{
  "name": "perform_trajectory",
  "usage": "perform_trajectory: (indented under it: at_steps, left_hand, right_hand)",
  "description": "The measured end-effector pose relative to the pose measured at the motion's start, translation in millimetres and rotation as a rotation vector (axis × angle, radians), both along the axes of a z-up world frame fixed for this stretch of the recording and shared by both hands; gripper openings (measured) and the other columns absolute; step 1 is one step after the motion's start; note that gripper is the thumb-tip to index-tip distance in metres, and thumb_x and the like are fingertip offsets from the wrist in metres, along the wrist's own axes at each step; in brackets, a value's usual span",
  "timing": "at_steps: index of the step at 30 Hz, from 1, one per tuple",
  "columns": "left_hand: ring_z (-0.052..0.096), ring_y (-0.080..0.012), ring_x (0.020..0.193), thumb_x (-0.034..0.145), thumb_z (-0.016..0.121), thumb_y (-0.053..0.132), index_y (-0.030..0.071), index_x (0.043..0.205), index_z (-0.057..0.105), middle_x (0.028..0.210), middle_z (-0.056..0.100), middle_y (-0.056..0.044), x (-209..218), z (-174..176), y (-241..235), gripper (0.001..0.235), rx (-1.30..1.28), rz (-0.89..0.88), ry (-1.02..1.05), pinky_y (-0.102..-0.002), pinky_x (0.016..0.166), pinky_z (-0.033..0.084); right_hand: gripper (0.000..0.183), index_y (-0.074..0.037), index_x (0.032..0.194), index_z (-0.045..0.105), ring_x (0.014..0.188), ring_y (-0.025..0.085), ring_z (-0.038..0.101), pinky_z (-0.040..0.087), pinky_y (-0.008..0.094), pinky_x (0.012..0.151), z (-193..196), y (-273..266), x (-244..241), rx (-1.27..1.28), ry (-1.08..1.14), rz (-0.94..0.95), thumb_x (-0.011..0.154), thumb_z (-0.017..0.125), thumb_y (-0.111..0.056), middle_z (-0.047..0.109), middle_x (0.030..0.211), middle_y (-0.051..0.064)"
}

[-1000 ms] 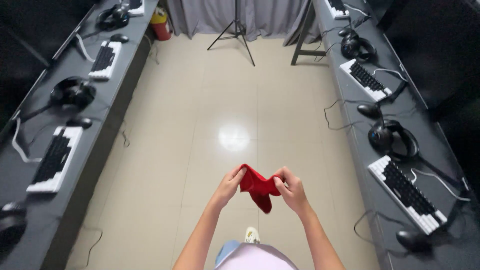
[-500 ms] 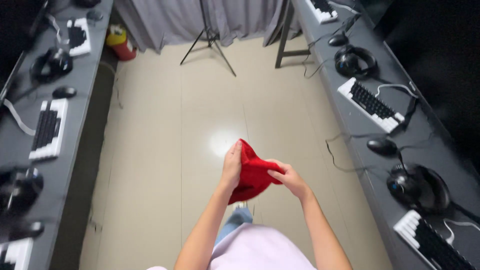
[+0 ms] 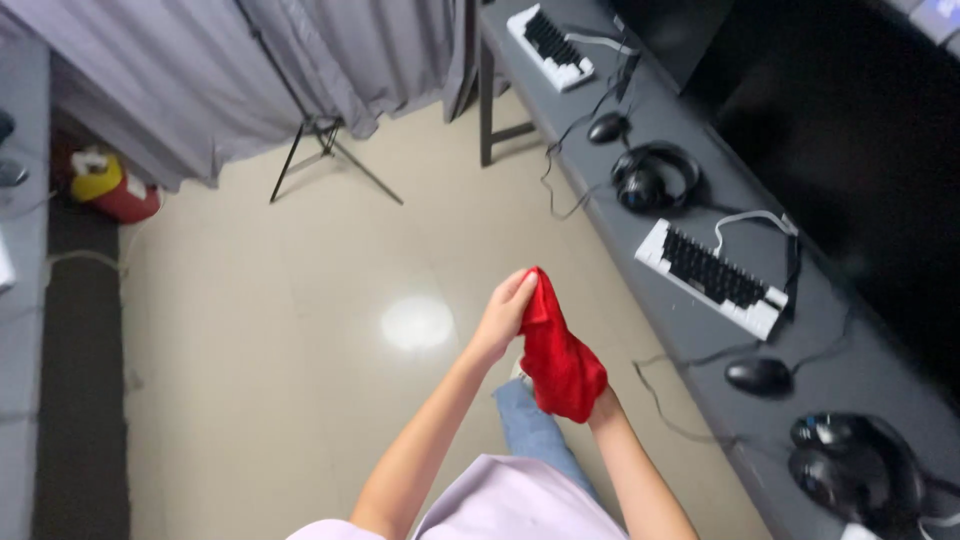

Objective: The person sprays a red cloth with a cleaning solution and proceeds to wipe several pairs of headphones on a desk. They handle each pair individually, cleaning the ear cups and headbands before placing them back on the desk.

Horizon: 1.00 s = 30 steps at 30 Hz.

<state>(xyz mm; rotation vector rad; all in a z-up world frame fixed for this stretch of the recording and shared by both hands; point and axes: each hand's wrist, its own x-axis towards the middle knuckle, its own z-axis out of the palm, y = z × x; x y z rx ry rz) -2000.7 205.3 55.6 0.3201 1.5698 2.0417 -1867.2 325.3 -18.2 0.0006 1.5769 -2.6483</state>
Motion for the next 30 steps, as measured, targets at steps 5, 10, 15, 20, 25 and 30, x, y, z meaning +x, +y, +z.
perform_trajectory:
  at_steps: [5, 10, 15, 20, 25, 30]
  left_hand:
    - [0.059, -0.0074, 0.093, 0.110, 0.050, 0.028, 0.003, 0.113, 0.063, 0.098, 0.066, 0.001, -109.4, -52.9, 74.2, 0.029, -0.013, -0.113, -0.037, -0.027, 0.085, 0.051]
    - [0.061, -0.0136, 0.114, 0.109, 0.049, 0.031, 0.003, 0.129, 0.056, 0.122, 0.065, -0.004, -173.9, -34.8, 124.5, 0.035, 0.048, -0.332, -0.131, -0.031, 0.099, 0.050]
    - [0.041, -0.0187, 0.143, 0.090, 0.071, 0.031, 0.016, 0.154, 0.034, 0.153, 0.046, -0.007, -204.4, -33.3, 149.0, 0.076, 0.037, -0.666, 0.185, -0.034, 0.115, 0.034]
    - [0.059, -0.0205, 0.120, 0.087, 0.080, 0.015, 0.007, 0.133, 0.057, 0.129, 0.065, -0.012, -252.6, -143.0, 173.1, 0.052, -0.113, -0.712, 0.442, -0.037, 0.105, 0.048]
    - [0.068, -0.0162, 0.098, 0.091, 0.066, 0.008, 0.006, 0.120, 0.066, 0.106, 0.073, -0.008, -316.0, -157.5, 179.5, 0.030, -0.357, -0.690, 0.161, -0.034, 0.088, 0.055]
    - [0.066, -0.0165, 0.099, 0.097, 0.053, 0.005, 0.003, 0.116, 0.064, 0.106, 0.069, -0.006, -387.5, -157.0, 175.5, 0.022, -0.105, -0.436, -0.250, -0.032, 0.088, 0.054]
  right_hand:
    - [0.049, 0.003, 0.135, 0.055, 0.107, 0.030, 0.063, 0.054, 0.044, 0.090, -25.6, 93.5, -97.4, -0.050, 0.013, -0.129, 0.095, 0.070, -0.019, 0.063, 0.123, 0.019]
    - [0.044, 0.000, 0.138, 0.053, 0.117, 0.028, 0.061, 0.051, 0.043, 0.100, -76.9, 179.6, -161.1, -0.129, 0.009, -0.273, 0.100, 0.064, -0.019, 0.061, 0.133, 0.016]
    - [0.036, -0.003, 0.129, 0.057, 0.115, 0.029, 0.067, 0.055, 0.045, 0.099, -39.0, 183.5, -237.4, -0.468, 0.016, -0.336, 0.097, 0.069, -0.015, 0.065, 0.123, 0.013]
    - [0.034, -0.004, 0.122, 0.060, 0.104, 0.022, 0.065, 0.056, 0.040, 0.092, -101.4, 188.4, -281.1, -0.297, 0.029, -0.483, 0.091, 0.076, -0.001, 0.066, 0.111, 0.007]
    - [0.046, -0.009, 0.126, 0.057, 0.109, 0.016, 0.065, 0.055, 0.035, 0.097, -43.4, 205.8, -295.2, -0.053, -0.004, -0.566, 0.084, 0.072, 0.003, 0.065, 0.119, 0.004]
    - [0.033, 0.003, 0.130, 0.056, 0.112, 0.021, 0.055, 0.045, 0.030, 0.093, 44.3, 213.9, -319.9, 0.581, -0.071, -0.303, 0.098, 0.053, 0.001, 0.055, 0.128, 0.011]
